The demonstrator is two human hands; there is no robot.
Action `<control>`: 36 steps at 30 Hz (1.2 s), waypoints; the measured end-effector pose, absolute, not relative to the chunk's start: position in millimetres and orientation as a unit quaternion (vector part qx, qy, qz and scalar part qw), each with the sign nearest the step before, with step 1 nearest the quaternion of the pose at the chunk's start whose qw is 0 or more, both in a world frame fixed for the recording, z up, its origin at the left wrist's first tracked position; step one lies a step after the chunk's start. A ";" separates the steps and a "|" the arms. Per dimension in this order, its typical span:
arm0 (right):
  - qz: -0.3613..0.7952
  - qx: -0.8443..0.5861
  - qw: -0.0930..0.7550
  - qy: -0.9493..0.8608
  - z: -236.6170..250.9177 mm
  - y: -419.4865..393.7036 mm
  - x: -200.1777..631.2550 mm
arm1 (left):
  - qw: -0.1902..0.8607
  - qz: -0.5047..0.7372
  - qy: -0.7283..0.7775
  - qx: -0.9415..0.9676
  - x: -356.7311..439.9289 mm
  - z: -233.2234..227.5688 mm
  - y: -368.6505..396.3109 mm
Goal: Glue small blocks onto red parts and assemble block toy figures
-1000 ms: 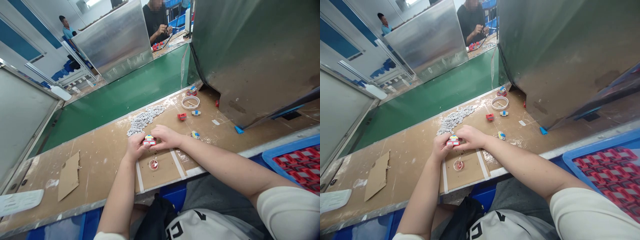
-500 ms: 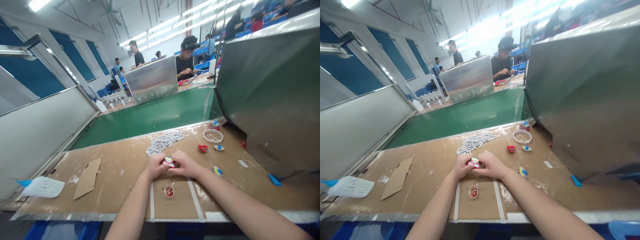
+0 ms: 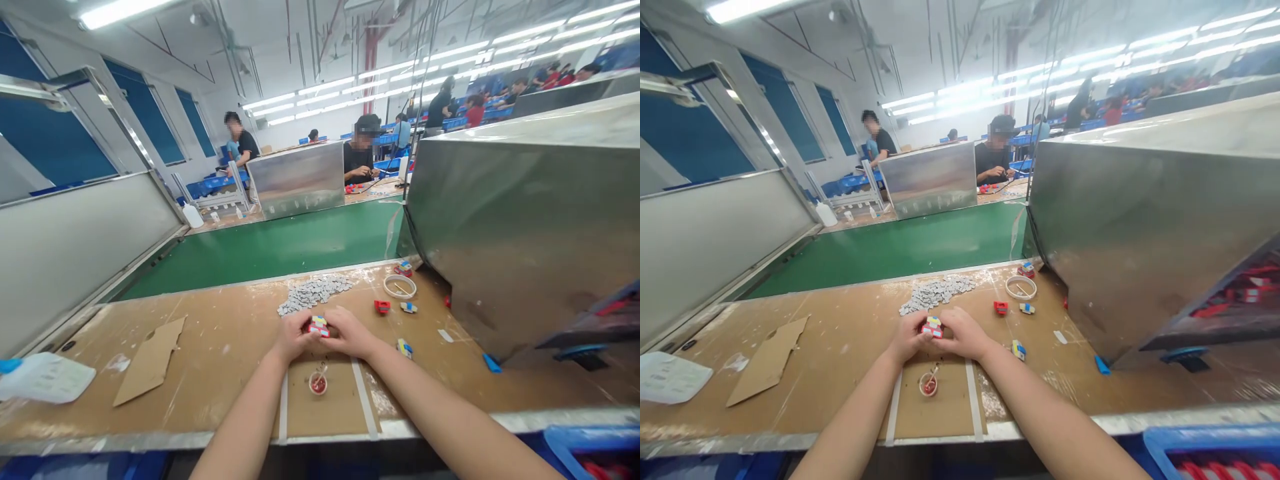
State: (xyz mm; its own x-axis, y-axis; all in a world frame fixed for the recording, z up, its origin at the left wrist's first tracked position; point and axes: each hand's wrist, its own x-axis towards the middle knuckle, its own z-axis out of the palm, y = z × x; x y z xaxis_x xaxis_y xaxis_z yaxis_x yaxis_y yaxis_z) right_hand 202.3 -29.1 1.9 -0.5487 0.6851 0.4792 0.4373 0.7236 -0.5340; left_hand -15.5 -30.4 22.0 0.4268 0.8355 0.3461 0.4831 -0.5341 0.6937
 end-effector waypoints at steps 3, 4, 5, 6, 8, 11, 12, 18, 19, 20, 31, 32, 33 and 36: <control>0.187 -0.330 0.381 -0.843 4.6 -28.4 204.1 | 0.302 0.416 0.385 0.766 -9.3 24.2 -33.8; 0.192 -0.326 0.391 -0.839 5.1 -28.0 204.7 | 0.336 0.425 0.366 0.756 -7.3 24.5 -34.3; 0.198 -0.320 0.398 -0.836 5.1 -27.5 205.2 | 0.373 0.428 0.345 0.747 -5.6 24.5 -34.4; 0.203 -0.315 0.402 -0.835 4.7 -27.0 205.5 | 0.408 0.426 0.326 0.739 -4.5 24.0 -34.1; 0.208 -0.307 0.399 -0.838 2.9 -26.1 205.7 | 0.453 0.427 0.298 0.723 -3.6 22.2 -33.2; 0.200 -0.296 0.390 -0.849 -1.0 -24.6 205.5 | 0.455 0.454 0.281 0.713 -3.6 20.5 -32.7; 0.195 -0.292 0.389 -0.852 -2.2 -23.9 205.4 | 0.447 0.465 0.279 0.711 -3.4 20.7 -33.2; 0.186 -0.292 0.394 -0.852 -3.9 -20.7 205.3 | 0.402 0.493 0.308 0.708 -2.6 25.5 -37.0; 0.186 -0.294 0.394 -0.851 -3.5 -20.5 205.1 | 0.390 0.491 0.317 0.711 -3.4 25.8 -36.8; 0.187 -0.296 0.394 -0.850 -3.1 -20.5 204.9 | 0.376 0.490 0.329 0.714 -4.5 25.9 -36.3; 0.211 -0.315 0.393 -0.838 -0.4 -23.1 203.4 | 0.185 0.446 0.413 0.772 -10.5 29.3 -31.8; 0.214 -0.315 0.393 -0.837 -0.1 -23.5 203.4 | 0.179 0.444 0.421 0.770 -10.5 29.1 -31.6; 0.218 -0.315 0.393 -0.836 0.1 -23.8 203.3 | 0.175 0.443 0.426 0.769 -10.6 28.8 -31.3; 0.257 -0.320 0.404 -0.818 -1.2 -23.4 203.0 | 0.171 0.444 0.429 0.768 -10.6 27.9 -30.1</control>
State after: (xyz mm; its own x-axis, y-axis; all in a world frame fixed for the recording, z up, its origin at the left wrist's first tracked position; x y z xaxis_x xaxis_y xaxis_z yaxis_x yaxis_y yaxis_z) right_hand 203.0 -23.4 -1.2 -0.4701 0.7301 0.4959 0.3153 0.6637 -0.6783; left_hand -10.6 -30.1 27.9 0.2378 0.8100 0.5360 0.5065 -0.5743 0.6432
